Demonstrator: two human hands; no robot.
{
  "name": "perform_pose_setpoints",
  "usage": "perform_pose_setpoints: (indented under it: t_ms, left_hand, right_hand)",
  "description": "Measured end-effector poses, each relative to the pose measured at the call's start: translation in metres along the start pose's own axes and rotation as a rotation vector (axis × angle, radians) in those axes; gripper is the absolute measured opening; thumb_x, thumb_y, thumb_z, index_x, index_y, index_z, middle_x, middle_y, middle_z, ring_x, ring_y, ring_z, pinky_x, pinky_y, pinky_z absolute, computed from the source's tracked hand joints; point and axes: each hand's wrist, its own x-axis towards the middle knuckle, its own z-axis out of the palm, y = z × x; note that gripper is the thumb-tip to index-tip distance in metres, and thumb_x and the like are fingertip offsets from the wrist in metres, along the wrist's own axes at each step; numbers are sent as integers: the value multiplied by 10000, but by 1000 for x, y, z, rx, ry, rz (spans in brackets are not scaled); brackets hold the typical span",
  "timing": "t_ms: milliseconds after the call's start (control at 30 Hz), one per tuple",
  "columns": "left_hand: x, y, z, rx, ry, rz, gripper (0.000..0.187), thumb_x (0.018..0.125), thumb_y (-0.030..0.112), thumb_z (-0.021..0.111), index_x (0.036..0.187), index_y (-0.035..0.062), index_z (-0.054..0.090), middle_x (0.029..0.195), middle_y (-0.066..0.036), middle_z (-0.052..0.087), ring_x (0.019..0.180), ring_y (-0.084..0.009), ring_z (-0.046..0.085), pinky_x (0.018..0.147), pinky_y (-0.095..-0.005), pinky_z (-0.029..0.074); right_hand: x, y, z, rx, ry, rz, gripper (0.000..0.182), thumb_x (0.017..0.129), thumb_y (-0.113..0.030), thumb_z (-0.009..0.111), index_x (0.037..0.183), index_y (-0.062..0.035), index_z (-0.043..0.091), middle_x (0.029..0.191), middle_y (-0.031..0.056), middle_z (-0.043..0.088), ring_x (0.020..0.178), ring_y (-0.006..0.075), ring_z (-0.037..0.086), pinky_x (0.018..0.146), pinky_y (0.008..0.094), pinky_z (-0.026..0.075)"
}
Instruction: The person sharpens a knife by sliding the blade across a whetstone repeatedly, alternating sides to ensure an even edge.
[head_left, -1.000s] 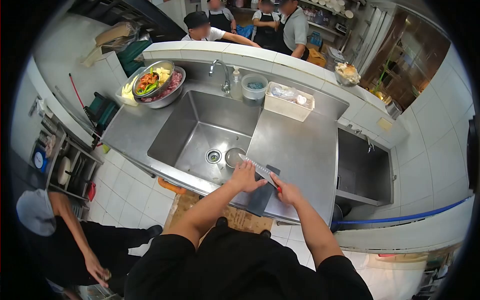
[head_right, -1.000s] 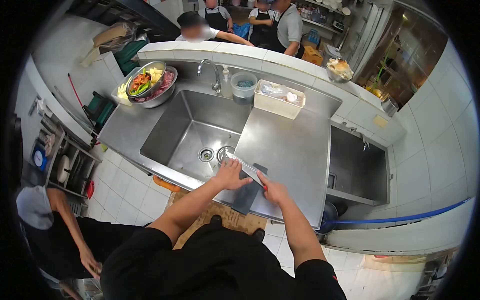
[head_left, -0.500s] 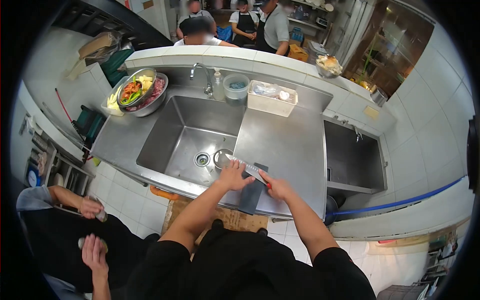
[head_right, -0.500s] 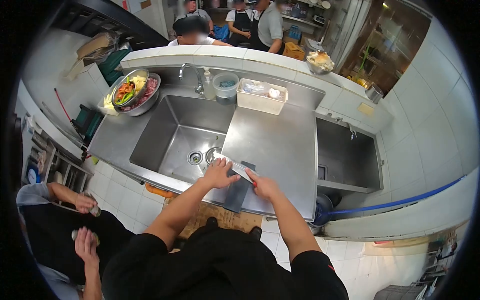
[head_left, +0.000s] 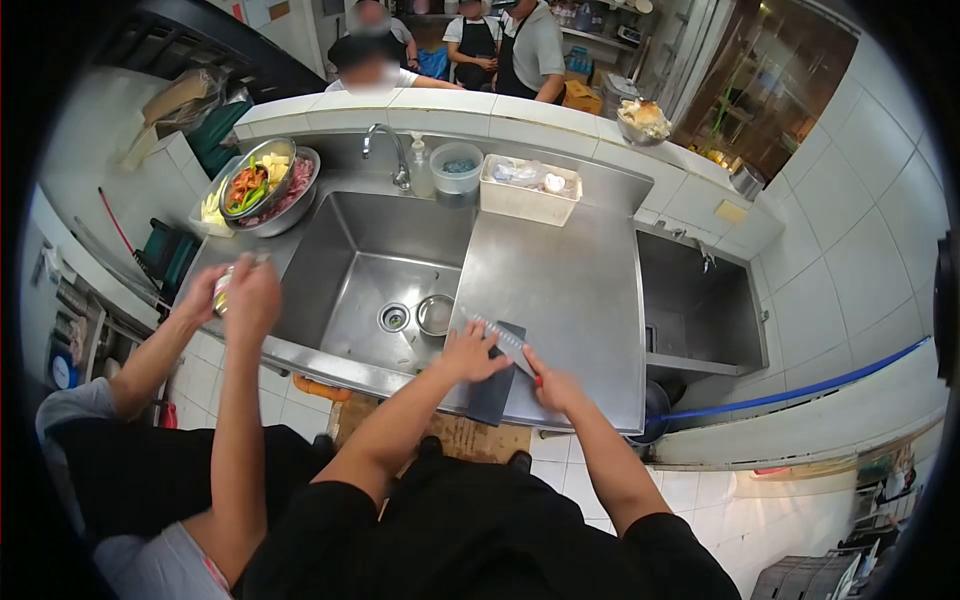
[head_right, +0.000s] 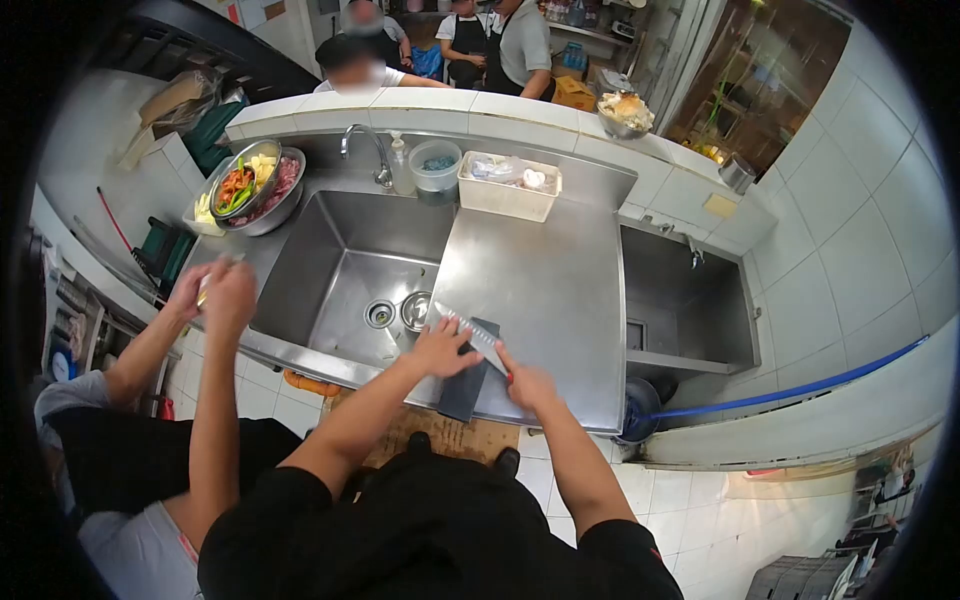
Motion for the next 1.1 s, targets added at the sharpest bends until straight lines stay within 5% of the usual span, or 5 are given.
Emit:
perform_pose_setpoints:
  t_ms: [200, 367, 567, 867, 1100]
  left_hand:
    - [-57, 6, 52, 186, 103, 103, 1006, 928, 825, 430, 1606, 81, 404, 1685, -276, 261, 1581, -431, 216, 1248, -641, 168]
    - [-121, 40, 38, 119, -73, 112, 1016, 932, 803, 459, 1624, 66, 352, 1692, -283, 227, 1599, -426, 151, 1239, -686, 116]
    - [4, 22, 11, 56, -16, 40, 908, 973, 716, 462, 1615, 81, 374, 1714, -231, 223, 1600, -411, 156, 1240, -675, 134]
    - [-112, 41, 53, 210, -29, 140, 1086, 893, 840, 467, 1630, 54, 334, 1693, -292, 217, 1589, -460, 153, 1229, -699, 117]
    - [3, 29, 4, 136, -78, 28, 1006, 940, 793, 440, 1635, 74, 331, 1713, -243, 212, 1606, -393, 150, 1241, -687, 82]
  right_hand:
    - [-65, -2, 42, 23, 58, -81, 932, 922, -163, 611, 1675, -397, 114, 934, 230, 748, 829, 436, 729, 744, 529, 569]
    - [-124, -19, 37, -8, -104, 27, 905, 934, -190, 618, 1664, -428, 140, 914, 224, 750, 812, 404, 746, 712, 524, 572]
    - [-16, 9, 12, -12, 38, 78, 847, 965, -173, 568, 1662, -417, 153, 985, 215, 752, 889, 427, 735, 794, 535, 569]
    - [-118, -7, 52, 14, -149, 32, 1001, 912, -199, 624, 1677, -404, 11, 893, 238, 749, 787, 419, 745, 710, 544, 572]
    - [-28, 0, 5, 5, -3, 85, 901, 952, -168, 587, 1678, -385, 98, 1017, 247, 749, 905, 416, 742, 803, 543, 569]
